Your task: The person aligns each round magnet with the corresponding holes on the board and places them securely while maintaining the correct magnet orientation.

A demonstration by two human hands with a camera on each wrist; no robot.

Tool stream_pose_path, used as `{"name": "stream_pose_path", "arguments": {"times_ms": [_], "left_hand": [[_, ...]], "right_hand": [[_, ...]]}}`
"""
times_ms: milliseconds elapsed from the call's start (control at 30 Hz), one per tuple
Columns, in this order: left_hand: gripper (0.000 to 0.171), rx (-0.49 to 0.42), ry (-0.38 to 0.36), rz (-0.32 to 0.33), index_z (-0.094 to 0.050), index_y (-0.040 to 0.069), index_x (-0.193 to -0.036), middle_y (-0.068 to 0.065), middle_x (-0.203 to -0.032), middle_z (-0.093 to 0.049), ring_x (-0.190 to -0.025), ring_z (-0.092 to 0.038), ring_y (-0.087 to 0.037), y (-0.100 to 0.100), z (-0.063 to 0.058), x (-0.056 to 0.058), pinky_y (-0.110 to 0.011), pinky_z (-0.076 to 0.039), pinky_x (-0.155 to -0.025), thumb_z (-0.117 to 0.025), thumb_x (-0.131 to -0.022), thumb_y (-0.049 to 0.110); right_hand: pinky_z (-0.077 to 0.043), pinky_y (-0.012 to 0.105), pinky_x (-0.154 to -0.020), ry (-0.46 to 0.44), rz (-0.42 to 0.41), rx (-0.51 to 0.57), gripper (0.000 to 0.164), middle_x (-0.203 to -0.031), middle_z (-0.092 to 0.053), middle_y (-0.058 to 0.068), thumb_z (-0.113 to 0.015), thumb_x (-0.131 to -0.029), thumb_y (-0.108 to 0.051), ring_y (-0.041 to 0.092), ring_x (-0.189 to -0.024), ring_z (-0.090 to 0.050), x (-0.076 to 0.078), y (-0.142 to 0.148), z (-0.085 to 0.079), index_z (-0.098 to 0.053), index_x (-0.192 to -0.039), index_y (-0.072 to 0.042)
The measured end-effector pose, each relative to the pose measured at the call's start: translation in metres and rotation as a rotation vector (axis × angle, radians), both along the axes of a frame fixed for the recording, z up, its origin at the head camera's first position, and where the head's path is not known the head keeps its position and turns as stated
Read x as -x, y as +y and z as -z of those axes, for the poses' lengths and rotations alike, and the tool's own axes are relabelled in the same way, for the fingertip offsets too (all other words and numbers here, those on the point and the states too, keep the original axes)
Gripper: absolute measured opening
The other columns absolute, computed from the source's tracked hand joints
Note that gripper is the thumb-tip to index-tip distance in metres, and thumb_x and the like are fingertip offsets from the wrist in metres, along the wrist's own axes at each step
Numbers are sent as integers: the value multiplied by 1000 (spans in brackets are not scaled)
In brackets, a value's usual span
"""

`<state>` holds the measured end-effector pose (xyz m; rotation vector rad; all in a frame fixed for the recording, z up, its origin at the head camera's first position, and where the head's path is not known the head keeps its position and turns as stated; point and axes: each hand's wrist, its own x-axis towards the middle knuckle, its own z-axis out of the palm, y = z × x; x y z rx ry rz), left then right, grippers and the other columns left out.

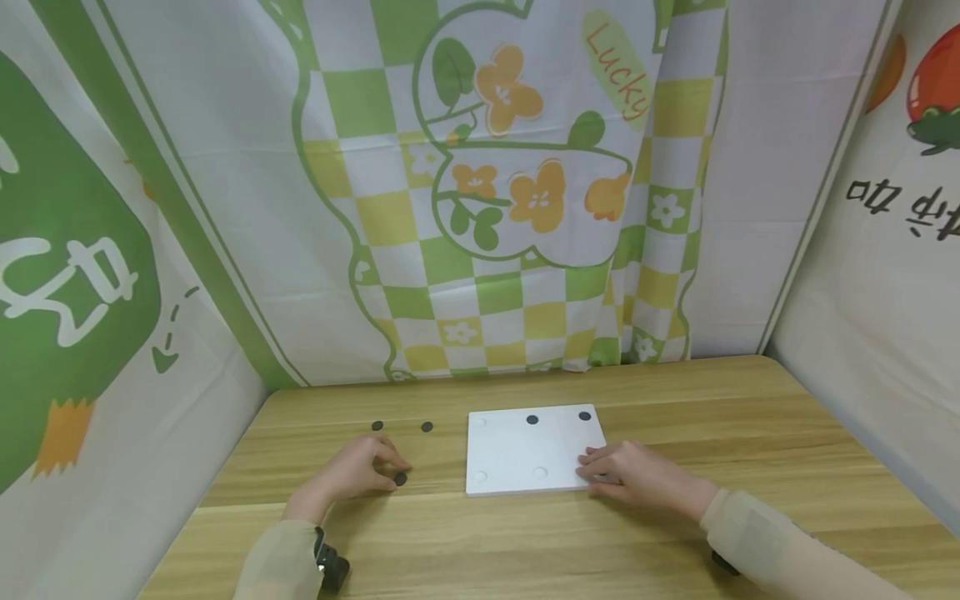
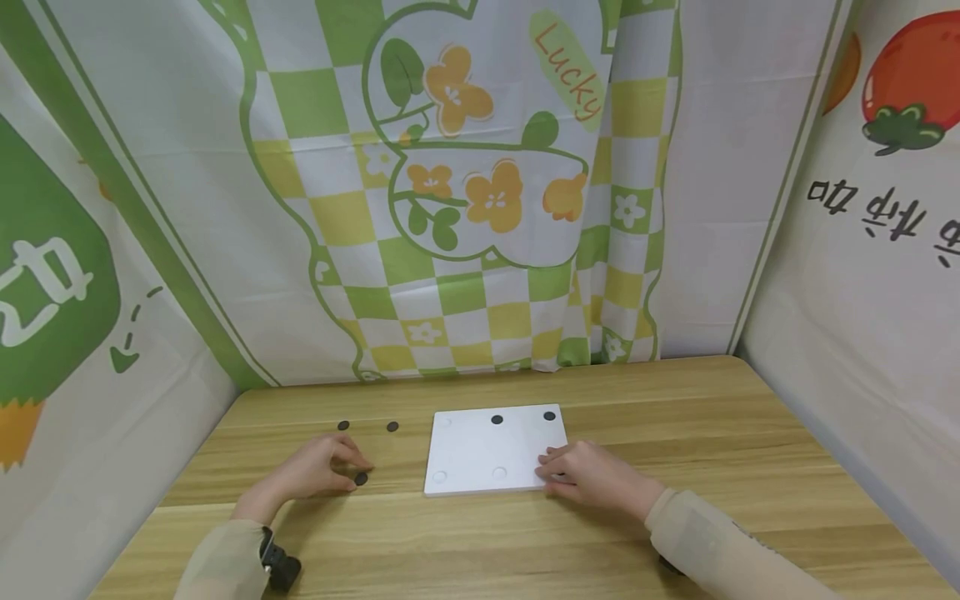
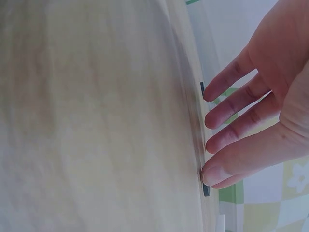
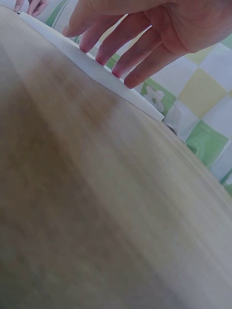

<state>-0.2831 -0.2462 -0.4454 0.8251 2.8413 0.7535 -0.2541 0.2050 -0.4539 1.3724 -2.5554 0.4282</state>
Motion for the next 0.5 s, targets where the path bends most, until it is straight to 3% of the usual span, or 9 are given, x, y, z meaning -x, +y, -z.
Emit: {"name": "stream_pose_path", "arguments": {"times_ms": [500], "left_hand": [[24,-62,-46,-15,-77,18,-95,5,-90,-61,-81,-49,-14,-5,5,8,-21,-42,-67,-79,-72,12]], "right_hand": [[-57,39,-86,-16,8,2,24,-110,-70,11,-69,-87,-19,26,-105,-67,-2,0,-1,-72,-108,-7]]}}
